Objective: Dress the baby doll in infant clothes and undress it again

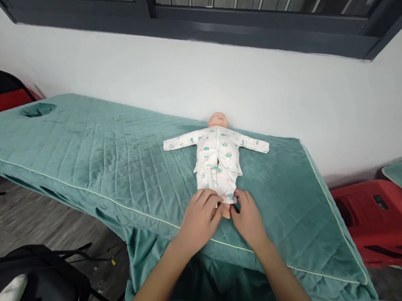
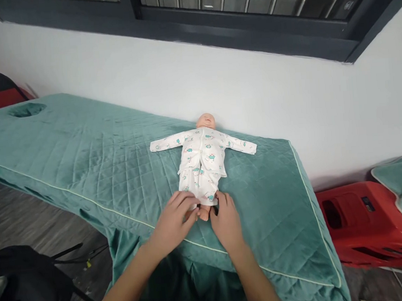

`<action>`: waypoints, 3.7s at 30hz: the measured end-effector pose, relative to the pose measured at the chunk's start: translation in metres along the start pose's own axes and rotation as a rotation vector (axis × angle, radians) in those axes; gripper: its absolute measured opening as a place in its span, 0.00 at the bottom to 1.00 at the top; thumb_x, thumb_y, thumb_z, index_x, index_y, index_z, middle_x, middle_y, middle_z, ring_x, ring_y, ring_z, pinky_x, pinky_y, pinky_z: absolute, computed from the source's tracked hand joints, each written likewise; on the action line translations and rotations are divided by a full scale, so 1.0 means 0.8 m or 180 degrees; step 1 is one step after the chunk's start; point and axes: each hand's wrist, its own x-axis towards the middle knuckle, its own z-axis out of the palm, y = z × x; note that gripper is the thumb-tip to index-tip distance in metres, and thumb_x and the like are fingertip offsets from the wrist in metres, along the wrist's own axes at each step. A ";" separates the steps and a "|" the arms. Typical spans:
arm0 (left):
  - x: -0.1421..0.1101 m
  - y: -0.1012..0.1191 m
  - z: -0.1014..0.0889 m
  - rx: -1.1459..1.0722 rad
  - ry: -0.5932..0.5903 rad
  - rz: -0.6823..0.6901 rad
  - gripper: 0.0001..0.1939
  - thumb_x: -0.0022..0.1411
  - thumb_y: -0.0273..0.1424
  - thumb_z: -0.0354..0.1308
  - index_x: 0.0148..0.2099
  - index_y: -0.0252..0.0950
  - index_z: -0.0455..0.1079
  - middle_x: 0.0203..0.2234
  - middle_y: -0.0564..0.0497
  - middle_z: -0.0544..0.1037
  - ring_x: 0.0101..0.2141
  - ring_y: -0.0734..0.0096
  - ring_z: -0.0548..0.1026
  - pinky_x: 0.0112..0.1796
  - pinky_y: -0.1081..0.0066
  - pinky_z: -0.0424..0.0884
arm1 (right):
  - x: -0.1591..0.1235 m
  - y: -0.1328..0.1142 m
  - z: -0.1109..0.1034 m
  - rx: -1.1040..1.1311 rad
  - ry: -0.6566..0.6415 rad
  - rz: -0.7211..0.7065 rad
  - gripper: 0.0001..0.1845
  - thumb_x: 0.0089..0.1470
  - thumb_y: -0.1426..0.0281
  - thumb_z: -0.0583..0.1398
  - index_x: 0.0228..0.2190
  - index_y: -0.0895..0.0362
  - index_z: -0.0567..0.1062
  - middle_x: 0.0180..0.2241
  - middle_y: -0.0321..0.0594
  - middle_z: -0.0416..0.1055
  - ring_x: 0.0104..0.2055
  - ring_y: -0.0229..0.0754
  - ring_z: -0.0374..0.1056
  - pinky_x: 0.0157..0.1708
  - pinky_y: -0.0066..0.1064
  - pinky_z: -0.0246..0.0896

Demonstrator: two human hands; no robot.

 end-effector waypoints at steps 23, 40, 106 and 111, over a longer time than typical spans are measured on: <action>0.045 -0.015 0.009 0.0343 -0.0406 -0.0372 0.10 0.64 0.25 0.51 0.43 0.39 0.71 0.37 0.49 0.78 0.40 0.63 0.75 0.40 0.66 0.67 | -0.010 0.001 -0.022 0.0166 0.0233 -0.0208 0.11 0.53 0.76 0.54 0.37 0.54 0.72 0.29 0.34 0.64 0.31 0.40 0.63 0.33 0.30 0.58; -0.001 -0.020 0.009 0.0754 0.0078 0.0541 0.07 0.67 0.24 0.52 0.42 0.37 0.70 0.32 0.50 0.76 0.40 0.62 0.70 0.42 0.61 0.63 | -0.050 -0.023 -0.024 0.0988 0.0024 0.0709 0.04 0.56 0.67 0.59 0.34 0.54 0.69 0.25 0.30 0.63 0.26 0.36 0.60 0.29 0.28 0.55; 0.198 -0.186 0.015 -0.4935 0.0690 -0.2424 0.15 0.62 0.39 0.61 0.44 0.31 0.75 0.43 0.42 0.81 0.46 0.59 0.78 0.51 0.63 0.73 | 0.228 0.073 -0.008 0.3812 0.0037 0.1824 0.10 0.61 0.64 0.57 0.36 0.51 0.79 0.46 0.41 0.78 0.52 0.42 0.72 0.55 0.35 0.68; 0.247 -0.198 0.031 -0.5299 0.0441 -0.2570 0.21 0.61 0.38 0.63 0.51 0.30 0.73 0.41 0.41 0.82 0.42 0.58 0.81 0.49 0.60 0.76 | 0.274 0.057 0.023 0.4510 -0.0382 0.1793 0.17 0.62 0.63 0.56 0.47 0.56 0.76 0.47 0.42 0.78 0.53 0.46 0.73 0.55 0.39 0.70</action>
